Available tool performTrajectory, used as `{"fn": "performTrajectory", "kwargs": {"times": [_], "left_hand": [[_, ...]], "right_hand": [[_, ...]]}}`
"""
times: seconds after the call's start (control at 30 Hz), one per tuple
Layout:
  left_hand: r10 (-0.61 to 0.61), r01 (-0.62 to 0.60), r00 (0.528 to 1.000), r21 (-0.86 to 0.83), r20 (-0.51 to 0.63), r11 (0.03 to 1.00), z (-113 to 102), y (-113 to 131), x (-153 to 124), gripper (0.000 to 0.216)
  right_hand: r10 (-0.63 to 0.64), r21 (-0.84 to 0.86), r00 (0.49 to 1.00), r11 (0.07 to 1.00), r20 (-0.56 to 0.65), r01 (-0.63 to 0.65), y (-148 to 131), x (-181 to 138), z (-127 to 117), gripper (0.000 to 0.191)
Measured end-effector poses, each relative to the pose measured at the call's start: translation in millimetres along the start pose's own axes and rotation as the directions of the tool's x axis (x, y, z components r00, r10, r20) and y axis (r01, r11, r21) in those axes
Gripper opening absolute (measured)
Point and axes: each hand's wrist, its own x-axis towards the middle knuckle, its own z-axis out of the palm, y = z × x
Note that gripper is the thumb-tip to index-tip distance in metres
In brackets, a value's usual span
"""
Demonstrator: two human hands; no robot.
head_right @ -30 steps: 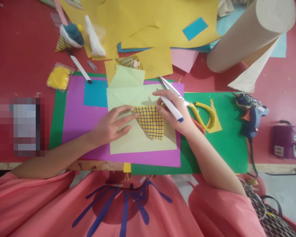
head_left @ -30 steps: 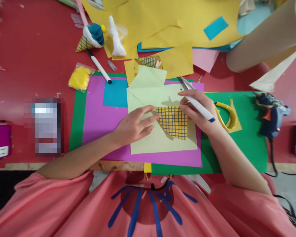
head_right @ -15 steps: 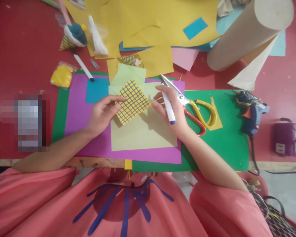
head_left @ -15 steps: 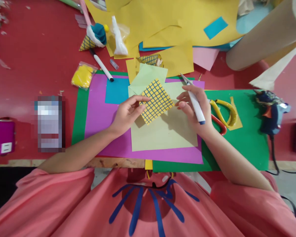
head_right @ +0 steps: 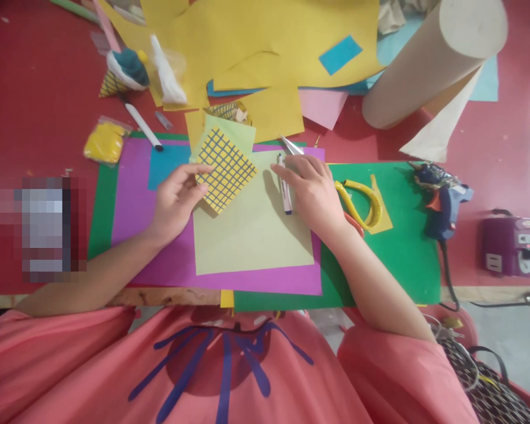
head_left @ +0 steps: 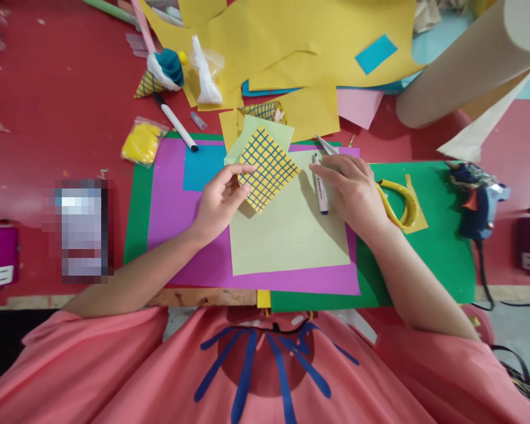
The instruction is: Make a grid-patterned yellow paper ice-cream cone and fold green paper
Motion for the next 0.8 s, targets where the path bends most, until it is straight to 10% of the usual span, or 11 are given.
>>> {"fn": "performTrajectory", "kwargs": {"times": [0.37, 0.53, 0.67, 0.8], "left_hand": [[0.011, -0.01, 0.999, -0.009, 0.035, 1.0, 0.3, -0.4, -4.1, 0.031], [0.127, -0.124, 0.991, 0.069, -0.047, 0.99, -2.7, 4.4, -8.5, 0.027], [0.423, -0.418, 0.906, 0.138, -0.01, 0.898, -8.5, 9.9, -12.6, 0.024], [0.627, -0.632, 0.775, 0.09, 0.081, 0.769, -14.5, 14.1, -10.6, 0.01]], "right_hand": [[0.096, 0.416, 0.988, 0.909, -0.121, -0.038, -32.0, -8.7, -2.0, 0.012], [0.204, 0.835, 0.919, 0.386, 0.338, -0.393, -50.8, -13.6, 4.4, 0.034], [0.076, 0.852, 0.849, -0.085, 0.523, -0.517, -57.7, -11.4, 10.5, 0.043], [0.045, 0.778, 0.8, -0.271, 0.598, -0.567, -56.5, -9.4, 11.9, 0.048]]}}
